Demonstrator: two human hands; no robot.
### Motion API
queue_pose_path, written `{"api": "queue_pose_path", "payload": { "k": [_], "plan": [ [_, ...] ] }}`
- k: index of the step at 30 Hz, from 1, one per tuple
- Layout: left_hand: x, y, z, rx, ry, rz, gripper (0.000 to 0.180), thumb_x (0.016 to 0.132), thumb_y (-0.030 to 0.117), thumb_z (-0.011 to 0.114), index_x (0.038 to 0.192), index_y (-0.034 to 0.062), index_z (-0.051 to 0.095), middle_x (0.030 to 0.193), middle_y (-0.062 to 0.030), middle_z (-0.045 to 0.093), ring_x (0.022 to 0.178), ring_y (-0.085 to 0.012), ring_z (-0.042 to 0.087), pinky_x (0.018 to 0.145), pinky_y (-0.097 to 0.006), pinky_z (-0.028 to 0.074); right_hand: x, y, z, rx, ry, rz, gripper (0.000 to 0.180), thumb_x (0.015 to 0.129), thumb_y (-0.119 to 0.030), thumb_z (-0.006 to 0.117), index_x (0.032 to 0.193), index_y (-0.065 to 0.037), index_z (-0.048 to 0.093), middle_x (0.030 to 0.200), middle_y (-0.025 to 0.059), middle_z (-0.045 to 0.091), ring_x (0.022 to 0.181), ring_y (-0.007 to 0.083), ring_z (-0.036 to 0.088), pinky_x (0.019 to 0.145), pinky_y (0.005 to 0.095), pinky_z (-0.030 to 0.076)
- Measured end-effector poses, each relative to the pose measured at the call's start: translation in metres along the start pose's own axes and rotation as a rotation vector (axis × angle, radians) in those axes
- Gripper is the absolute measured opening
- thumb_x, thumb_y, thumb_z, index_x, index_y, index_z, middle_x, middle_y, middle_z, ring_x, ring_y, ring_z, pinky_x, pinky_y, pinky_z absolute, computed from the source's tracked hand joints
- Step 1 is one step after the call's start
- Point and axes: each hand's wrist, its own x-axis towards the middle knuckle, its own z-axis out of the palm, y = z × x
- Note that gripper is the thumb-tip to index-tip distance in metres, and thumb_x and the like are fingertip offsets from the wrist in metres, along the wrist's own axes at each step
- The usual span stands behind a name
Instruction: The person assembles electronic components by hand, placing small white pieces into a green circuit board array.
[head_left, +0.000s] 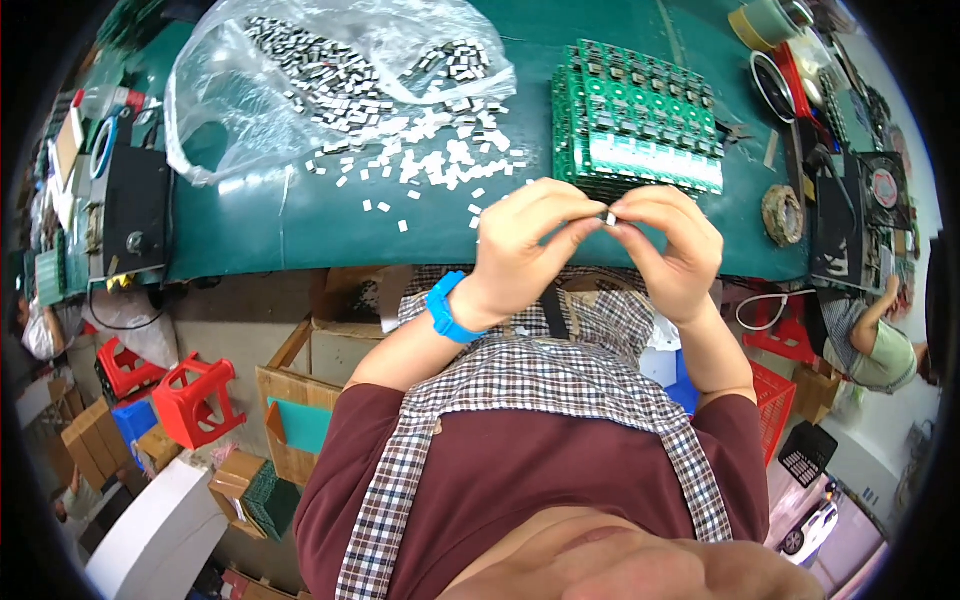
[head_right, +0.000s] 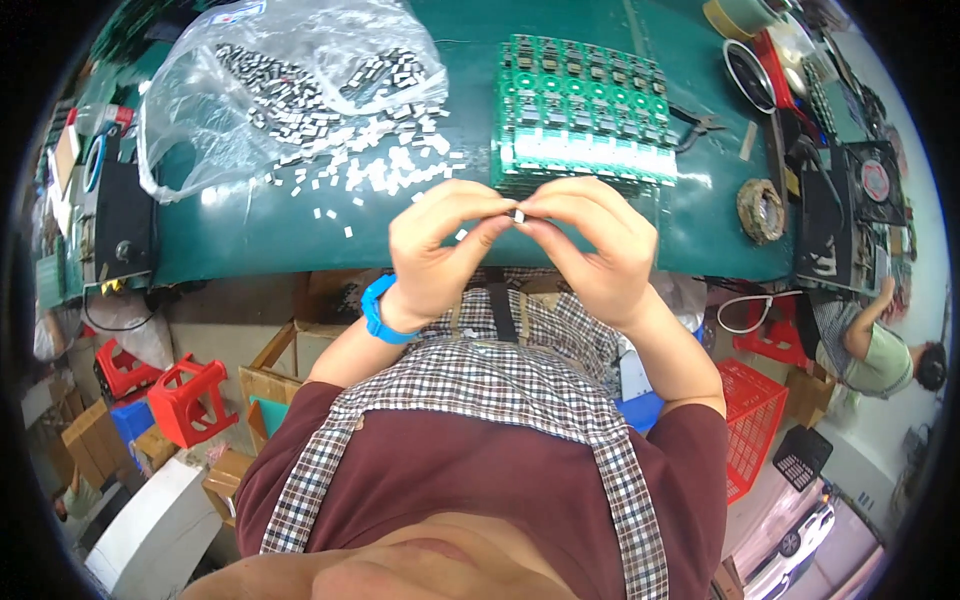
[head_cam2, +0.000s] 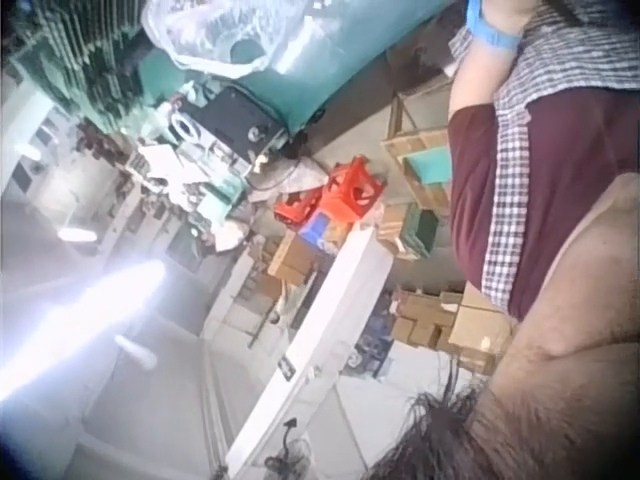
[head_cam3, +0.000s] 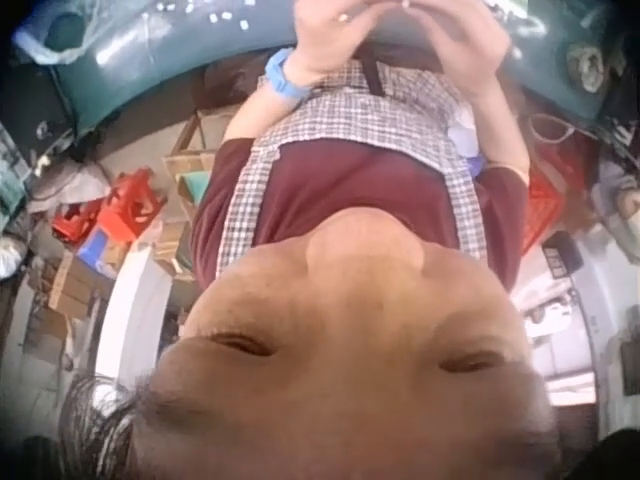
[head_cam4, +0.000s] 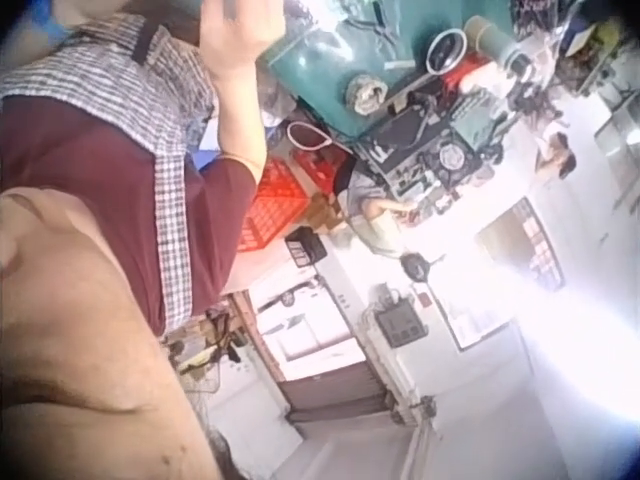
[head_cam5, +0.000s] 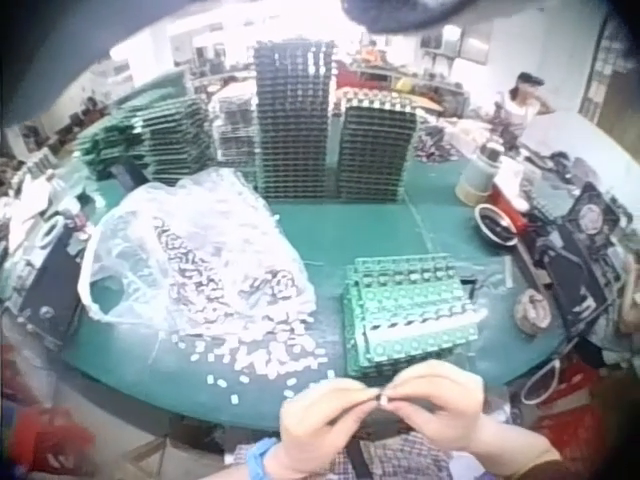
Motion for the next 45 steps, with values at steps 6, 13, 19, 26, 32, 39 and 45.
{"api": "queue_pose_path", "payload": {
  "k": [6, 13, 19, 26, 32, 39, 45],
  "plan": [
    [0.019, -0.009, -0.012, 0.273, -0.058, 0.073, 0.008, 0.075, 0.003, 0.063, 0.083, 0.0047, 0.062, 0.081, -0.0105, 0.061, 0.074, -0.0281, 0.061, 0.063, -0.036, 0.049, 0.022, 0.012, -0.004, -0.236, 0.047, -0.1, 0.018, 0.07, 0.001, 0.071, 0.087, -0.002, 0.065, 0.084, 0.0103, 0.064, 0.076, 0.0229, 0.063, 0.067, 0.0304, 0.05],
    [0.038, -0.084, -0.07, 1.159, -0.121, 0.058, 0.025, 0.073, 0.001, 0.058, 0.097, 0.0011, 0.056, 0.094, -0.0146, 0.055, 0.089, -0.0317, 0.053, 0.076, -0.042, 0.046, 0.042, 0.033, -0.006, -0.51, -0.096, -0.15, 0.014, 0.075, -0.004, 0.067, 0.088, -0.005, 0.064, 0.084, 0.007, 0.062, 0.073, 0.0237, 0.062, 0.062, 0.0317, 0.051],
    [0.04, -0.087, -0.068, 0.934, -0.164, -0.101, 0.02, 0.076, 0.005, 0.063, 0.096, 0.002, 0.062, 0.096, -0.012, 0.059, 0.091, -0.0307, 0.054, 0.077, -0.039, 0.045, 0.046, 0.033, -0.006, -0.555, -0.15, -0.173, 0.013, 0.074, -0.006, 0.067, 0.087, -0.006, 0.064, 0.084, 0.0059, 0.061, 0.073, 0.0233, 0.063, 0.061, 0.032, 0.051],
    [0.039, -0.082, -0.067, 0.862, -0.087, -0.1, 0.01, 0.076, 0.005, 0.063, 0.085, 0.0003, 0.064, 0.09, -0.0113, 0.059, 0.088, -0.0301, 0.054, 0.077, -0.038, 0.044, 0.046, 0.031, -0.007, -0.58, -0.174, -0.176, 0.012, 0.074, -0.007, 0.067, 0.086, -0.007, 0.064, 0.083, 0.0052, 0.061, 0.073, 0.0223, 0.063, 0.061, 0.0313, 0.051],
    [0.041, -0.054, -0.062, 0.545, 0.058, -0.188, 0.01, 0.08, 0.006, 0.063, 0.087, -0.0003, 0.066, 0.082, -0.0083, 0.065, 0.076, -0.0249, 0.061, 0.069, -0.032, 0.048, 0.045, 0.027, -0.008, -0.626, -0.152, -0.223, 0.016, 0.073, -0.009, 0.069, 0.089, -0.008, 0.064, 0.084, 0.0051, 0.062, 0.072, 0.0212, 0.063, 0.059, 0.03, 0.051],
    [0.018, -0.01, -0.021, -0.761, -0.013, -0.685, 0.021, 0.084, 0.004, 0.063, 0.103, -0.0032, 0.058, 0.086, -0.0083, 0.067, 0.078, -0.0121, 0.064, 0.072, -0.024, 0.051, 0.032, 0.002, 0.005, -0.25, -0.096, -0.345, 0.027, 0.067, -0.001, 0.073, 0.092, -0.003, 0.063, 0.088, 0.0099, 0.063, 0.073, 0.0232, 0.063, 0.061, 0.0303, 0.052],
    [0.015, 0.007, -0.01, -0.647, -0.022, -0.606, 0.01, 0.084, 0.003, 0.063, 0.093, -0.0023, 0.062, 0.086, -0.0055, 0.066, 0.085, -0.0113, 0.063, 0.074, -0.023, 0.05, 0.018, 0.008, 0.0, -0.118, -0.022, -0.146, 0.02, 0.068, 0.002, 0.072, 0.087, 0.0, 0.065, 0.083, 0.0104, 0.065, 0.076, 0.0224, 0.065, 0.063, 0.029, 0.053]
  ]
}}
